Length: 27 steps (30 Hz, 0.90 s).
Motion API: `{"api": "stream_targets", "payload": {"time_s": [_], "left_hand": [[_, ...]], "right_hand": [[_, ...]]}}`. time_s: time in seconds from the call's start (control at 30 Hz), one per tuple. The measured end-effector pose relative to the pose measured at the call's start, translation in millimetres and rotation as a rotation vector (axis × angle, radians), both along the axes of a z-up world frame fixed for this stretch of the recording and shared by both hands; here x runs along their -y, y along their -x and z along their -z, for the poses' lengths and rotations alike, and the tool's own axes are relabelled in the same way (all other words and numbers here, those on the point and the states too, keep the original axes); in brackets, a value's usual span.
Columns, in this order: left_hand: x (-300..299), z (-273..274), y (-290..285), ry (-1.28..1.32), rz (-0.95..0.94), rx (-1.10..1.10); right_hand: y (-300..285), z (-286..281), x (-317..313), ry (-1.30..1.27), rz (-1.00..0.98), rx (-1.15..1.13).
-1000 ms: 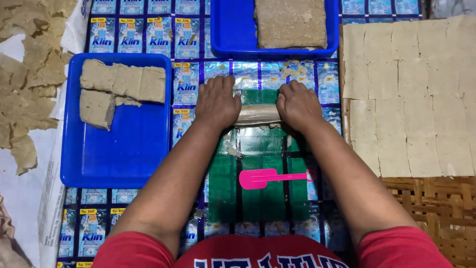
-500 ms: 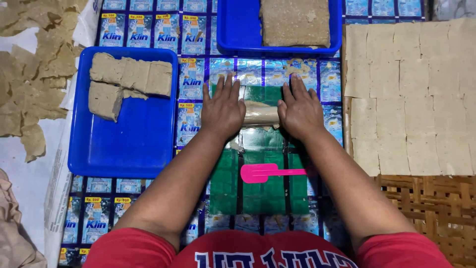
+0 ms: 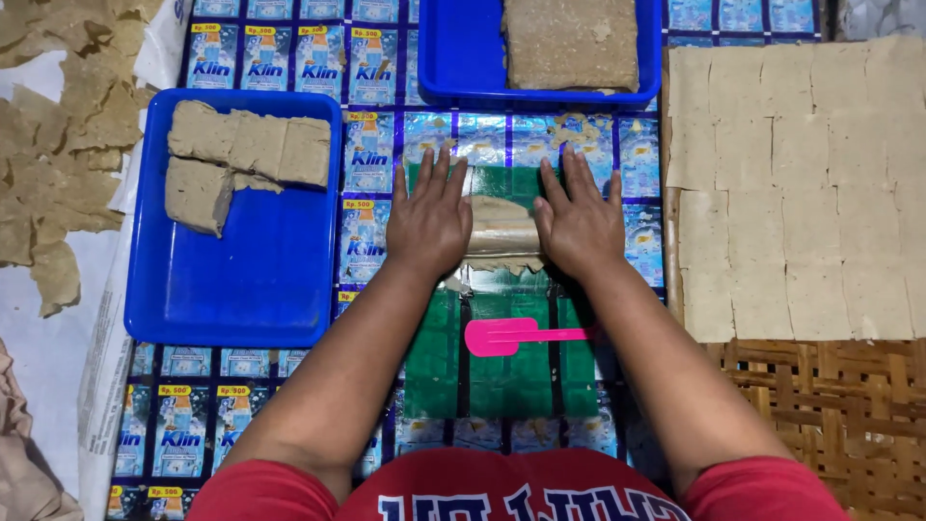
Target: Flattening a block of dough using a rolling pin and cutting it into rectangular strips using a scraper.
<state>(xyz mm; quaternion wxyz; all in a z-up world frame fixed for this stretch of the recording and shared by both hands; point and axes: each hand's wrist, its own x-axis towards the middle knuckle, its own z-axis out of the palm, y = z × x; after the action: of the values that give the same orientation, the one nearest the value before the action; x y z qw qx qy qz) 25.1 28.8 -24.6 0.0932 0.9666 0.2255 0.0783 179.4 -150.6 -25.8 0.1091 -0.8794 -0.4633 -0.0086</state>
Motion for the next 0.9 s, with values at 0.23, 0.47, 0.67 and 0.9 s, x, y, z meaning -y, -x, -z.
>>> {"api": "stream_targets", "payload": {"time_s": [0.23, 0.47, 0.67, 0.9], "left_hand": [[-14.1, -10.6, -19.1, 0.072, -0.031, 0.014], [28.2, -20.7, 37.4, 0.01, 0.128, 0.014], [34.8, -16.8, 54.8, 0.251, 0.177, 0.125], [-23.9, -33.5, 7.2, 0.815, -0.146, 0.494]], "right_hand": [[-13.6, -4.9, -14.6, -0.003, 0.031, -0.036], [27.2, -7.2, 27.8, -0.115, -0.049, 0.045], [58.6, -19.8, 62.8, -0.106, -0.062, 0.018], [56.1, -1.3, 116.2, -0.134, 0.326, 0.101]]}}
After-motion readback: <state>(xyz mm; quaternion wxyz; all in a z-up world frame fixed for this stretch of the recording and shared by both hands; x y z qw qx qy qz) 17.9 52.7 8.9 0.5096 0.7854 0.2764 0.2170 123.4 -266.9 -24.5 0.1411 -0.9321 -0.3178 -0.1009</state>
